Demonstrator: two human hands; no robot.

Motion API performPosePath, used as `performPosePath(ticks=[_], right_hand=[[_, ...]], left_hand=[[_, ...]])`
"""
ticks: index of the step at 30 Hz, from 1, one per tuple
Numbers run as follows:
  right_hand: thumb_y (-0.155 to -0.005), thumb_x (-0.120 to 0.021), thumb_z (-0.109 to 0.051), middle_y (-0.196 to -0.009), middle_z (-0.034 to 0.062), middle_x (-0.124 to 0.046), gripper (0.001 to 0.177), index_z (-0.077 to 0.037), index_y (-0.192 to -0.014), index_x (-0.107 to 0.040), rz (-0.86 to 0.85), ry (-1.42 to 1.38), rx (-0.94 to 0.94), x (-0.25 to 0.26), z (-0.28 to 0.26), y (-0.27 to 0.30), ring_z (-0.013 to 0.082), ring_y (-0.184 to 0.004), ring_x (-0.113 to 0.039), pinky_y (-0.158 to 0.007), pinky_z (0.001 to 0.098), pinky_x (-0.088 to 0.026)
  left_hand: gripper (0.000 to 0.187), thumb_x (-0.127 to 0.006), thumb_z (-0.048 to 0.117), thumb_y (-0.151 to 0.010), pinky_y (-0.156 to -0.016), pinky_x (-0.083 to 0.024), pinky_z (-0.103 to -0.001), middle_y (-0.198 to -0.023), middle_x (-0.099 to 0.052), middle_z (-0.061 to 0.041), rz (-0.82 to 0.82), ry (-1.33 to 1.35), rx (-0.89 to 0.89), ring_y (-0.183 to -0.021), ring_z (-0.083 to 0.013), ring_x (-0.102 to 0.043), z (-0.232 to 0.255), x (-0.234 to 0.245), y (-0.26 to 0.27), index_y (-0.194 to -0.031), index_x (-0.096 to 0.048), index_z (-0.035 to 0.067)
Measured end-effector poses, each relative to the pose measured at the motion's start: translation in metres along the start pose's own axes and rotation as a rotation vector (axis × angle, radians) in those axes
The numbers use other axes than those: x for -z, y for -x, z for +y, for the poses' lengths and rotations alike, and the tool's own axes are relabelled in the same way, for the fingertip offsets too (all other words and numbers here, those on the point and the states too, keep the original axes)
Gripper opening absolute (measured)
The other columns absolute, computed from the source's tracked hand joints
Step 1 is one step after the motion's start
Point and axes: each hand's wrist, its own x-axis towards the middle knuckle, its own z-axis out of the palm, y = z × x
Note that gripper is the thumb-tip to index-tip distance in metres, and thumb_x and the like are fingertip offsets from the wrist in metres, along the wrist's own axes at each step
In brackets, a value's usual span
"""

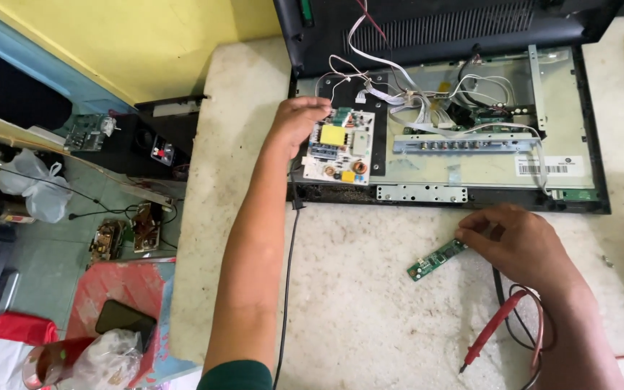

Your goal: The person uses a multimeter to test a circuit board, then uses a screwdriver to remove a smaller board from a television chassis. They proceed to test the smaller board with the multimeter probes.

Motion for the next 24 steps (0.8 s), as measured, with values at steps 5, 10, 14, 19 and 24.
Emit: performPosePath(ticks=[5, 10, 14, 19, 24], right_hand=[[-0.085, -0.079, -0.034, -0.094, -0.0010, -0.078, 0.019, -0.022, -0.099, -0.086, 0.032, -0.015, 0.032, -0.004, 0.007, -0.003, 0.0155, -0.079, -0.071, -0.078, 0.0317, -0.052], [-0.083, -0.079, -0.034, -0.093, -0.0014, -0.080, 0.021, -0.022, -0.099, -0.085, 0.027, -0.022, 0.002, -0.004, 0.008, -0.005, 0.0151, -0.080, -0.072, -0.079, 0.0316, -0.053], [-0.084, -0.079, -0.035, -0.095, -0.0007, -0.078, 0.022, -0.022, -0.100, -0.085, 0.026, -0.006, 0.022, -0.005, 0.011, -0.007, 0.0164, -0.080, -0.071, -0.078, 0.0325, -0.053], [-0.084, -0.078, -0.035, -0.096, 0.0000, -0.078, 0.022, -0.022, -0.101, -0.083, 0.045, 0.014, 0.085, -0.008, 0.017, -0.009, 0.0168, -0.082, -0.074, -0.078, 0.0334, -0.055], [-0.084, -0.079, -0.034, -0.095, 0.0004, -0.076, 0.022, -0.022, -0.102, -0.084, 0.036, -0.008, 0.083, -0.006, 0.015, -0.006, 0.0167, -0.081, -0.073, -0.078, 0.0329, -0.055]], left_hand=[[0.019, -0.077, 0.011, -0.087, -0.107, -0.055, -0.035, -0.118, -0.079, -0.003, 0.012, 0.016, -0.028, -0.113, -0.0179, -0.073, -0.009, -0.014, -0.025, -0.106, -0.078, 0.016], [0.023, -0.078, 0.008, -0.085, -0.105, -0.057, -0.032, -0.113, -0.080, -0.004, 0.019, 0.063, -0.030, -0.109, -0.0176, -0.075, -0.016, -0.015, -0.042, -0.108, -0.077, 0.014], [0.019, -0.075, 0.010, -0.088, -0.109, -0.055, -0.035, -0.117, -0.078, -0.005, 0.063, -0.025, 0.004, -0.114, -0.0196, -0.073, -0.003, -0.019, -0.030, -0.107, -0.076, 0.014], [0.016, -0.078, 0.035, -0.084, -0.088, -0.056, -0.033, -0.116, -0.078, 0.002, 0.201, -0.385, -0.139, -0.108, -0.0190, -0.073, 0.002, -0.020, -0.030, -0.097, -0.075, 0.026], [0.026, -0.083, 0.042, -0.078, -0.072, -0.057, -0.034, -0.099, -0.080, 0.004, 0.265, -0.487, -0.266, -0.090, -0.0169, -0.076, -0.012, -0.021, -0.052, -0.092, -0.075, 0.023]])
